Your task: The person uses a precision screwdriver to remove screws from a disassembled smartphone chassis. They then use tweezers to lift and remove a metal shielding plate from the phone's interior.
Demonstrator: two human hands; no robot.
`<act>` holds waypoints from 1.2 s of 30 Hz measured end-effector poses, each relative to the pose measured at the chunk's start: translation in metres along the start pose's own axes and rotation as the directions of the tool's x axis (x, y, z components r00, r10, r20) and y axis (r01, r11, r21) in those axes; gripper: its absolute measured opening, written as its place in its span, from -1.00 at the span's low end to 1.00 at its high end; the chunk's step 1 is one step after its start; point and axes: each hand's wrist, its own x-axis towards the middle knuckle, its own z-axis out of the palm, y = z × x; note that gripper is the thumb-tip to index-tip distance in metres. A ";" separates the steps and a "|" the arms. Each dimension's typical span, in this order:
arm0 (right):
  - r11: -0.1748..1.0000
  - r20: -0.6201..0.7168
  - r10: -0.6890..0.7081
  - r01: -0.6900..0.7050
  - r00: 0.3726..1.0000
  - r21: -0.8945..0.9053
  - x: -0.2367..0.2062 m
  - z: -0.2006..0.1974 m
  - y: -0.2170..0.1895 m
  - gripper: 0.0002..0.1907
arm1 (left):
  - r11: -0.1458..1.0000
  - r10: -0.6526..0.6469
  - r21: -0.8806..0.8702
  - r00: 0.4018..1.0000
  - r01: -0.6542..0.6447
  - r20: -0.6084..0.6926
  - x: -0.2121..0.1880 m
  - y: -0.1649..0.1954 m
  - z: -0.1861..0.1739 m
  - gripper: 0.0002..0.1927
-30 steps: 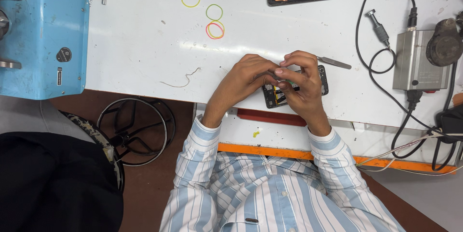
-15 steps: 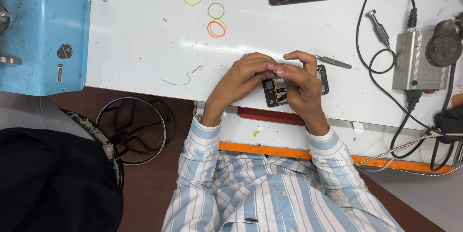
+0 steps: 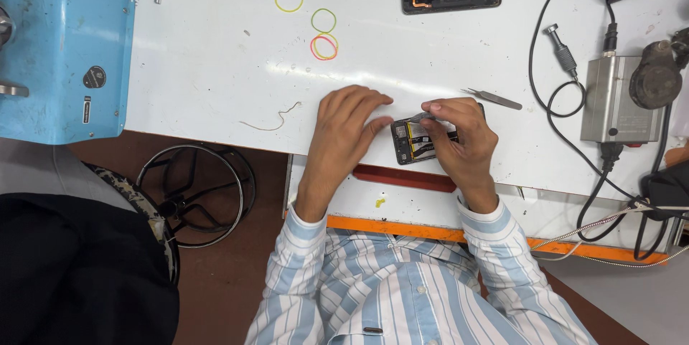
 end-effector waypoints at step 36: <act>0.858 0.748 0.318 0.158 0.582 -0.489 0.131 -0.039 -0.048 -0.73 | 0.987 0.054 0.148 0.994 -0.067 0.091 -0.001 0.008 0.026 -0.16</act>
